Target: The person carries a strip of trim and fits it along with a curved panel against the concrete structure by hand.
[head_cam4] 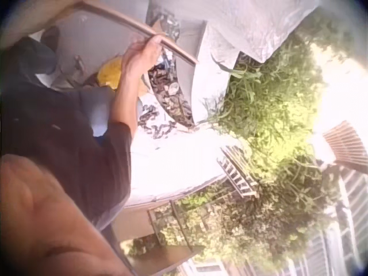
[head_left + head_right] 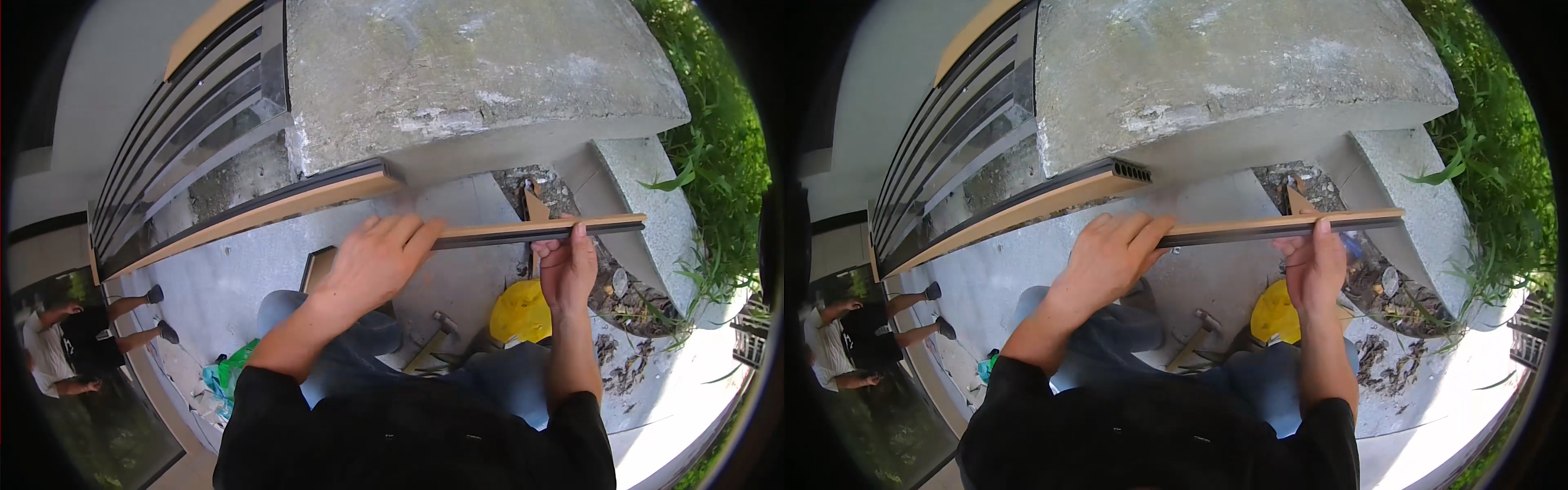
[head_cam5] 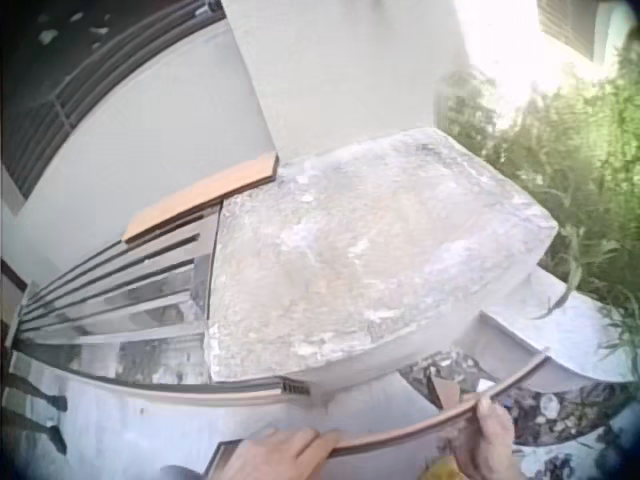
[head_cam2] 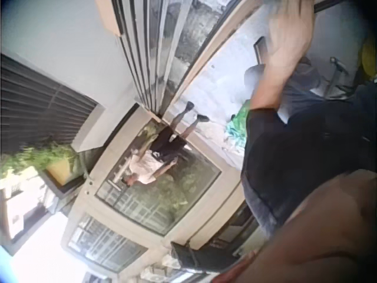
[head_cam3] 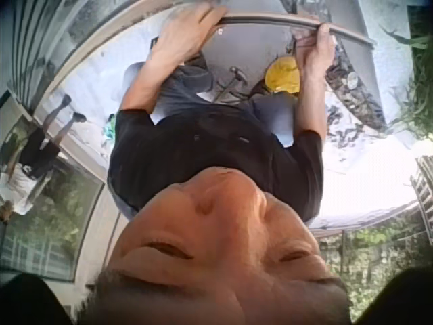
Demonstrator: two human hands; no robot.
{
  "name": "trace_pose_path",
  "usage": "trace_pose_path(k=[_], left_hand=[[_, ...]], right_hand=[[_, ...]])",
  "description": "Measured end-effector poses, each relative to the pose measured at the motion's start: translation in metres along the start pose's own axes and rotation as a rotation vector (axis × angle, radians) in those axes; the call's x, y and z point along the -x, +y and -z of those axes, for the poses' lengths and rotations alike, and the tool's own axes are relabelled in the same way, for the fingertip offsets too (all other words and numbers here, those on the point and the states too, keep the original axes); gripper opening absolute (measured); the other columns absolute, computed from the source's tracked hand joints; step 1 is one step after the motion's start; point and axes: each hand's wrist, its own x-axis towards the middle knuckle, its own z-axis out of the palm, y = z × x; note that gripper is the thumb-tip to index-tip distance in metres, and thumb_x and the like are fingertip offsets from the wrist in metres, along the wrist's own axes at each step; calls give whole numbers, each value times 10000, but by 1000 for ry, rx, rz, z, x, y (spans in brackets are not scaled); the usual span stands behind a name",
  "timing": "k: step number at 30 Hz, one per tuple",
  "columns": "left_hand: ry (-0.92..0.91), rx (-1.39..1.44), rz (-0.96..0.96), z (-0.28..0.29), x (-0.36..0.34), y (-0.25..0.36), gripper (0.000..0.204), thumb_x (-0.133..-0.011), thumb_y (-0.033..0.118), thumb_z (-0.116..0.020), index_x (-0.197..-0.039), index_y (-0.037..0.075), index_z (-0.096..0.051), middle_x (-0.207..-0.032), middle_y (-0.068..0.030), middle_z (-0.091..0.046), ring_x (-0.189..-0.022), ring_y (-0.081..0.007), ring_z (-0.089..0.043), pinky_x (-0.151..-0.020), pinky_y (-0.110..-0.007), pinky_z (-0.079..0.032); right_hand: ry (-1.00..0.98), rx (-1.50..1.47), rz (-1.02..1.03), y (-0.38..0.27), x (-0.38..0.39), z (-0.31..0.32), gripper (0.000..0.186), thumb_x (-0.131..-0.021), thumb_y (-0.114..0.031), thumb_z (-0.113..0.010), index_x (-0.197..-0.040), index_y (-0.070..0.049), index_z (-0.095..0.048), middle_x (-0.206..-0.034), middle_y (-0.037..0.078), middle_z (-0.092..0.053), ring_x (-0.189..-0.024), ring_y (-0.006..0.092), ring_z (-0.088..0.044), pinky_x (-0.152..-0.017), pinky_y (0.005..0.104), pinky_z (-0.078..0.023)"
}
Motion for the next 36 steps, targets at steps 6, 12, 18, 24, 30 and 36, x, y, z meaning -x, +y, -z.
trace_pose_path(k=[6,12,18,24,30,36], left_hand=[[191,62,-16,21,-38,10,410,-820,159,-801,-1200,79,-670,-995,-101,-649,-881,-317,-654,-755,-415,-528],[126,309,13,-16,-56,29,360,-931,131,-735,-1260,24,-637,-1110,-168,-615,-911,-366,-648,-811,-420,-541],[117,449,-41,-78,-83,42,372,-967,149,-694,-1301,9,-612,-1146,-193,-601,-961,-360,-652,-837,-417,-533],[-71,612,298,-94,-99,19,369,-982,239,-684,-1261,0,-647,-927,-182,-706,-834,-371,-684,-781,-438,-545],[-134,464,304,-94,-86,11,359,-1007,279,-645,-1249,13,-648,-984,-240,-720,-923,-417,-698,-818,-475,-535],[-99,391,240,-109,-85,9,352,-1019,265,-622,-1254,2,-630,-1045,-268,-707,-972,-458,-681,-848,-499,-527]], right_hand=[[71,-104,174,-43,-23,14,282,-1074,-301,-570,-1183,-44,-612,-1055,93,-699,-945,215,-699,-821,347,-592],[57,27,165,-38,-41,18,185,-1074,-191,-565,-1164,-33,-605,-1138,124,-717,-876,125,-696,-808,316,-605],[271,200,129,-14,-76,49,311,-1011,-211,-640,-1205,28,-591,-999,61,-638,-829,146,-625,-754,301,-552],[443,243,63,-25,-105,83,309,-996,-168,-642,-1238,17,-590,-986,76,-658,-811,151,-637,-700,310,-546],[374,327,96,7,-106,48,379,-1004,-168,-637,-1330,10,-562,-986,81,-692,-787,144,-652,-668,297,-549],[331,293,-5,13,-111,45,255,-1042,-236,-595,-1175,-18,-602,-950,76,-699,-786,150,-672,-654,286,-551]])
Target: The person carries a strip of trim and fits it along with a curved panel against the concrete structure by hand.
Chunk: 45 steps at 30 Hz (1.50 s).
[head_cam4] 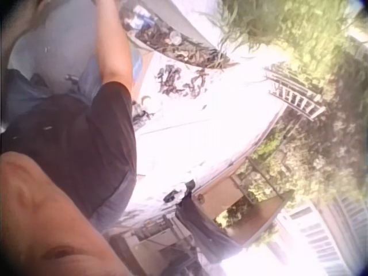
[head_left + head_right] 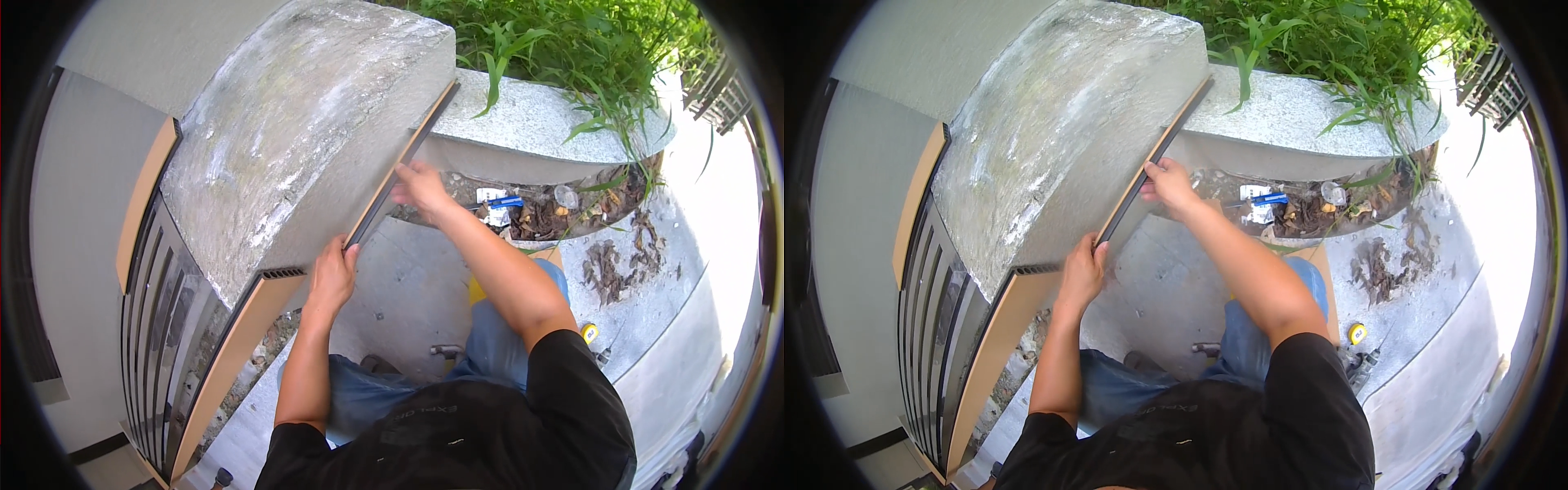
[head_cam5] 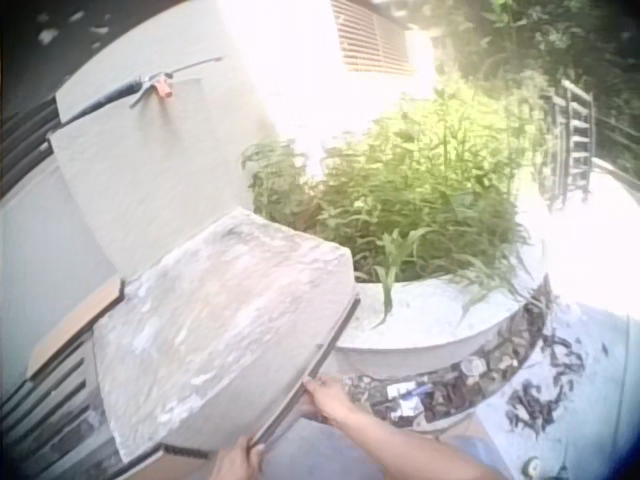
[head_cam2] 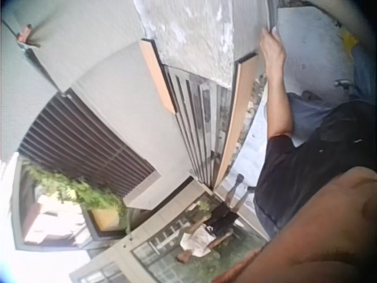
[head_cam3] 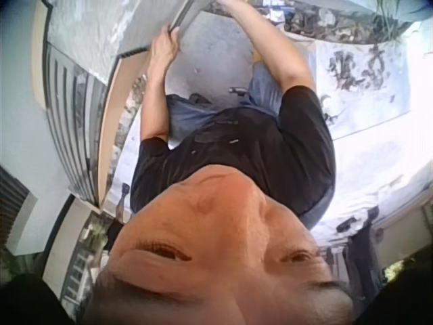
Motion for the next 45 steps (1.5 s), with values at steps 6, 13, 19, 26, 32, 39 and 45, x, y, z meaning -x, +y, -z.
trace_pose_path(k=[6,13,19,26,32,39,45], left_hand=[[39,156,-23,-23,-20,9,290,-1007,203,-644,-1202,-12,-636,-950,-203,-702,-828,-341,-686,-756,-433,-541],[282,141,-226,-9,-19,6,225,-942,63,-709,-1163,45,-668,-943,-106,-612,-737,-200,-651,-670,-310,-547],[296,73,-268,-21,-20,1,297,-908,24,-739,-1193,46,-657,-1061,-126,-601,-766,-202,-675,-711,-308,-570],[96,480,78,-45,-43,-15,455,-989,163,-699,-1356,-49,-533,-1111,-146,-670,-819,-162,-687,-720,-302,-562],[116,1020,293,-58,-58,-5,400,-1038,182,-637,-1343,-54,-529,-1139,-125,-694,-892,-186,-689,-795,-306,-562],[21,1492,498,-63,-72,-9,280,-1076,188,-557,-1290,10,-526,-1288,-138,-661,-1040,-217,-663,-876,-330,-553],[-39,1595,482,-65,-75,-19,313,-1097,227,-504,-1322,8,-503,-1313,-149,-650,-1043,-217,-662,-864,-336,-560]], right_hand=[[115,-98,12,11,-11,10,227,-1081,-249,-510,-1119,-40,-592,-953,72,-702,-780,158,-676,-675,297,-569],[-28,-410,127,-17,8,-1,284,-1104,-244,-442,-1288,-40,-515,-1165,131,-651,-983,233,-670,-876,371,-565],[-73,-321,155,-16,-1,-9,338,-1104,-231,-448,-1334,10,-506,-1284,168,-599,-1101,280,-653,-986,399,-549],[51,-133,63,-6,-24,-3,336,-1091,-254,-502,-1236,33,-600,-1153,135,-688,-1011,234,-703,-898,342,-577],[58,-170,100,-12,-36,-2,438,-1064,-313,-571,-1296,57,-586,-1180,141,-664,-1015,241,-681,-840,365,-605],[82,-184,109,11,-56,-2,328,-1089,-284,-516,-1145,12,-647,-998,116,-734,-812,177,-717,-705,292,-590],[84,-191,119,6,-54,-3,312,-1089,-263,-507,-1101,11,-658,-917,99,-719,-764,166,-694,-680,288,-582]])
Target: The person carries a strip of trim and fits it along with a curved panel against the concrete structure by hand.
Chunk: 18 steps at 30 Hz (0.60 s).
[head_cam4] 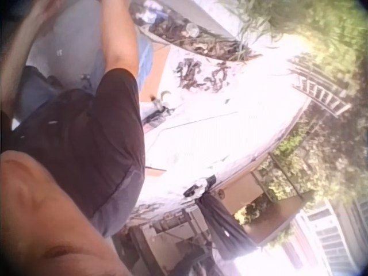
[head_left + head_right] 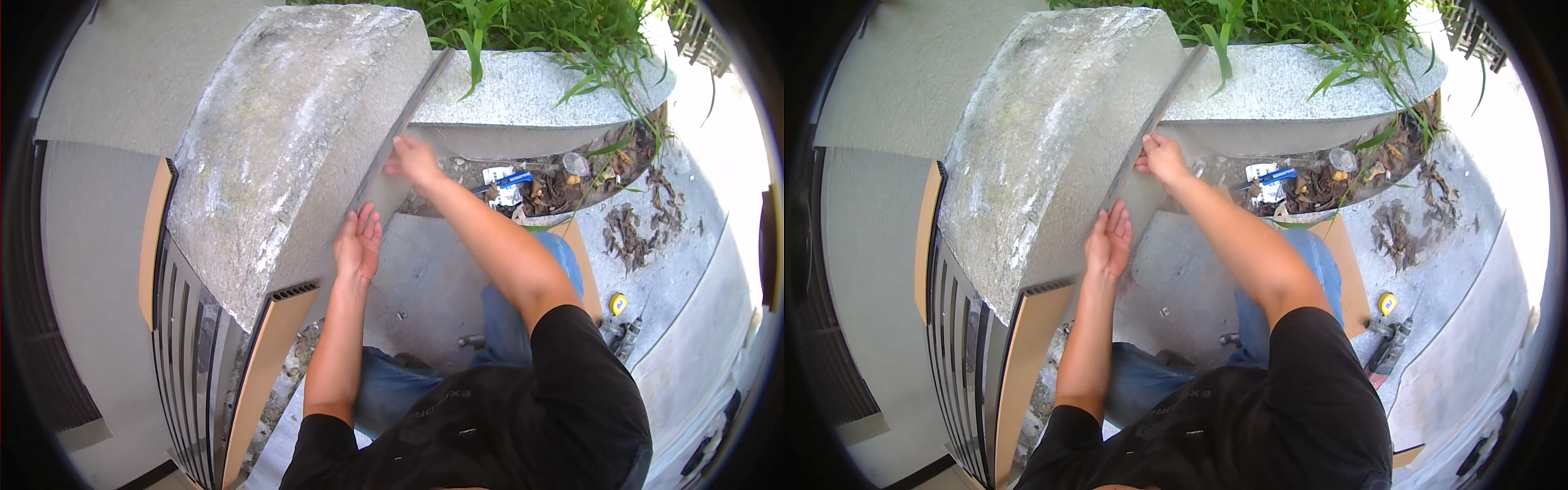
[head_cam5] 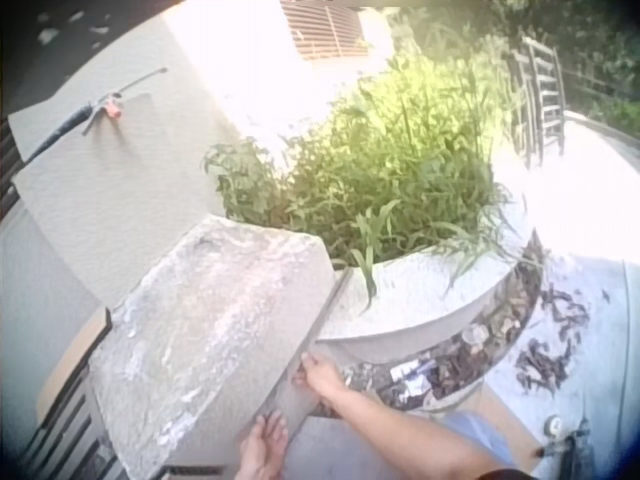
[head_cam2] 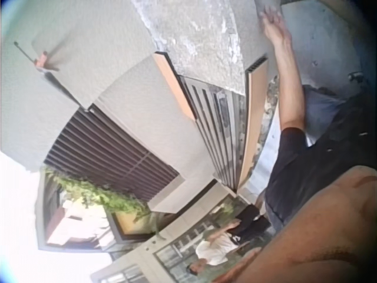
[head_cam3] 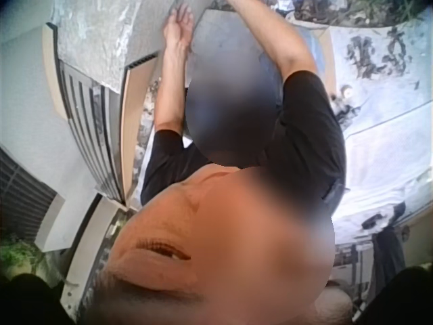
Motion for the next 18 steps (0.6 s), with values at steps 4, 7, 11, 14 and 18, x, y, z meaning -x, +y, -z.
trace_pose_path(k=[4,7,11,14,18], left_hand=[[-25,66,19,-2,-3,-2,316,-1104,248,-480,-1303,8,-523,-1315,-145,-656,-1037,-207,-665,-856,-337,-568],[-10,98,36,-3,-3,-3,324,-1106,261,-466,-1296,7,-534,-1305,-136,-667,-1034,-204,-667,-859,-337,-569],[-41,124,73,3,-4,-1,243,-1103,236,-460,-1174,35,-579,-1313,-148,-682,-1052,-213,-693,-864,-359,-584],[-43,141,55,6,-3,-2,267,-1104,231,-454,-1209,21,-581,-1330,-143,-674,-1061,-209,-687,-869,-353,-580],[-80,98,25,2,-4,-3,301,-1113,232,-442,-1281,13,-561,-1357,-131,-660,-1065,-195,-679,-876,-338,-576]], right_hand=[[-14,-1,-16,-3,-1,5,319,-1087,-273,-511,-1101,9,-658,-924,101,-716,-770,169,-687,-695,292,-579],[-24,-7,-48,-3,1,7,354,-1085,-311,-513,-1132,14,-644,-962,109,-710,-812,182,-681,-740,315,-577],[10,52,-124,2,10,6,417,-1080,-364,-511,-1174,28,-620,-1031,124,-694,-878,204,-671,-793,346,-567],[5,51,-137,4,17,4,392,-1083,-334,-513,-1180,31,-618,-1041,122,-689,-883,202,-671,-784,340,-567],[-13,57,-38,4,8,9,347,-1082,-296,-523,-1183,20,-622,-1009,98,-689,-863,187,-670,-765,321,-568]])
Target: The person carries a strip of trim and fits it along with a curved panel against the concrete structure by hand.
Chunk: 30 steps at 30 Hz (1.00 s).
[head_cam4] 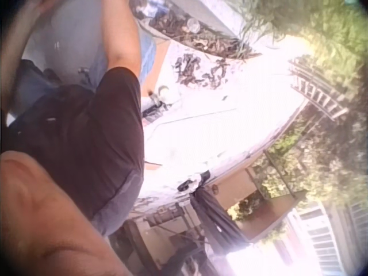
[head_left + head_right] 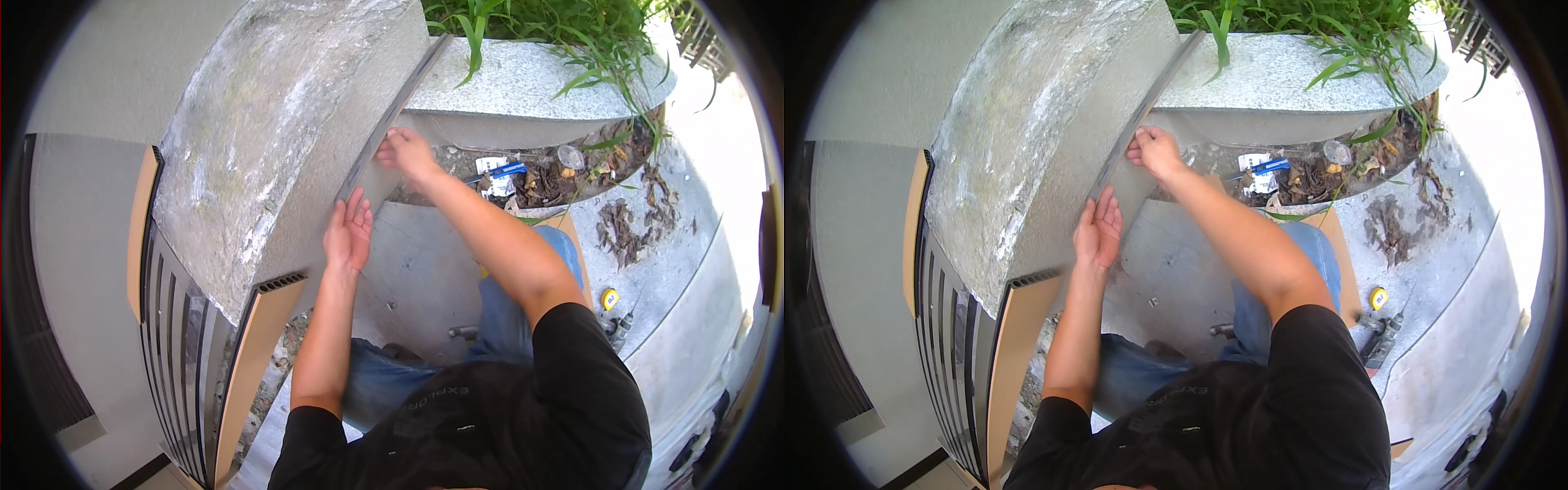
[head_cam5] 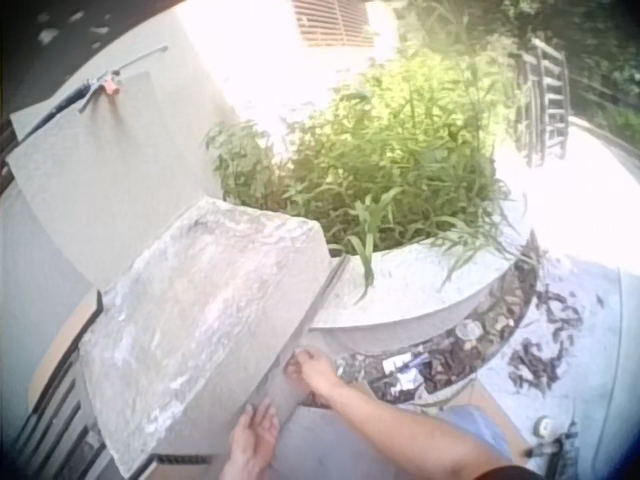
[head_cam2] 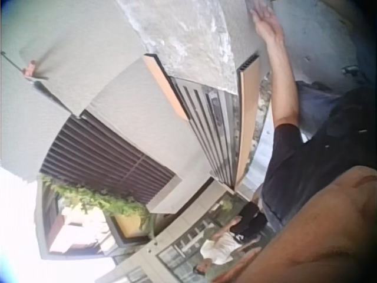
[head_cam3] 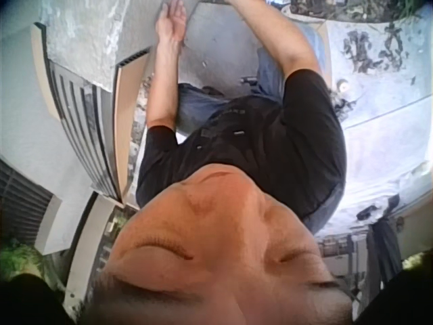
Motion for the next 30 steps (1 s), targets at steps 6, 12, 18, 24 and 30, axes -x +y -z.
trace_pose_path(k=[6,12,18,24,30], left_hand=[[25,-102,-17,-17,-7,-9,272,-1116,225,-452,-1297,38,-531,-1377,-116,-639,-1058,-185,-663,-877,-326,-560],[-20,-32,-3,-38,-34,-16,315,-1110,249,-482,-1313,19,-552,-1329,-95,-665,-1043,-156,-659,-873,-301,-557],[-100,49,51,-50,-38,-24,405,-1109,325,-473,-1345,-1,-522,-1332,-113,-656,-1042,-180,-654,-891,-324,-542],[-8,-82,85,-50,-7,-12,413,-1087,307,-517,-1355,-8,-503,-1335,-153,-654,-1078,-216,-655,-912,-342,-525],[-217,-642,-179,-67,162,95,462,-1039,252,-575,-1415,-13,-537,-1304,-149,-673,-1110,-197,-650,-953,-322,-486]], right_hand=[[45,-62,27,-4,-11,4,303,-1072,-265,-548,-1182,5,-633,-984,73,-694,-825,155,-669,-720,282,-567],[11,-67,-33,-1,6,-5,376,-1080,-314,-520,-1212,25,-614,-1037,105,-688,-890,185,-667,-783,316,-567],[20,6,-69,-9,27,14,436,-1087,-332,-491,-1301,44,-546,-1078,144,-679,-916,217,-669,-815,353,-568],[71,17,-15,-16,9,53,442,-1088,-372,-487,-1262,32,-534,-1112,177,-654,-980,261,-671,-861,386,-573],[33,187,61,0,12,35,414,-1063,-360,-542,-757,-85,-501,-709,110,-633,-605,206,-604,-566,348,-501]])
